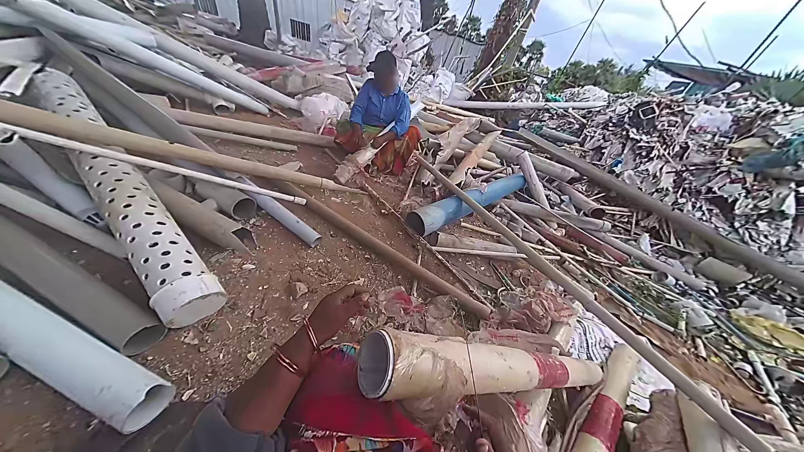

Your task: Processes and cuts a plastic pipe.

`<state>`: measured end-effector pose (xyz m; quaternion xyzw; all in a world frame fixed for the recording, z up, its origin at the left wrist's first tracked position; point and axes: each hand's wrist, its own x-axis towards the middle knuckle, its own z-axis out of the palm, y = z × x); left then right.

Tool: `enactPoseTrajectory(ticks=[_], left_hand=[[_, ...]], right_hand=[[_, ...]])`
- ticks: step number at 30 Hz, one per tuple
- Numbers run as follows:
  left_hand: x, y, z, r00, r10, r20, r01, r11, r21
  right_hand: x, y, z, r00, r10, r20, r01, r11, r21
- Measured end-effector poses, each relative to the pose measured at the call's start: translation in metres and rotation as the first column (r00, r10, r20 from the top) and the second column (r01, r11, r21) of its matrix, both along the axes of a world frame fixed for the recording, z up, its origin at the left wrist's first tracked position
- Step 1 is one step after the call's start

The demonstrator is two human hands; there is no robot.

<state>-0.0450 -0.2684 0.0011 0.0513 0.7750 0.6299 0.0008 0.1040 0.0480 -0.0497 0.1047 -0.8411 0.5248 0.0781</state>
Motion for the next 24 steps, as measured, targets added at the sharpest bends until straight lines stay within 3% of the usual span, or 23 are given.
enactPoseTrajectory(ticks=[3, 6, 8, 12, 16, 21, 24], left_hand=[[0.018, 0.011, 0.011, 0.956, 0.002, -0.293, 0.014, 0.998, 0.054], [0.035, 0.026, 0.02, 0.797, -0.061, -0.601, 0.1, 0.995, 0.031], [0.047, 0.037, 0.026, 0.699, -0.164, -0.696, 0.192, 0.981, -0.037], [0.067, 0.058, 0.037, 0.633, -0.463, -0.62, 0.412, 0.88, -0.237], [0.079, 0.078, 0.047, 0.609, -0.594, -0.525, 0.502, 0.802, -0.325], [0.082, 0.097, 0.037, 0.633, -0.581, -0.512, 0.569, 0.797, -0.201], [0.082, 0.107, 0.025, 0.643, -0.574, -0.507, 0.675, 0.737, 0.021]], right_hand=[[0.002, 0.0, -0.004, 0.999, 0.003, -0.041, -0.003, 1.0, 0.0], [0.002, -0.002, -0.007, 0.999, 0.005, -0.052, -0.006, 1.0, -0.013], [0.001, -0.005, -0.004, 0.998, 0.013, -0.066, -0.017, 0.998, -0.054], [-0.004, -0.017, 0.017, 0.988, 0.067, -0.14, -0.08, 0.993, -0.088], [-0.003, -0.035, 0.046, 0.965, 0.073, -0.253, -0.087, 0.995, -0.045], [-0.007, -0.057, 0.06, 0.955, 0.075, -0.288, -0.147, 0.96, -0.237], [-0.005, -0.06, 0.06, 0.97, 0.131, -0.204, -0.202, 0.903, -0.38]])
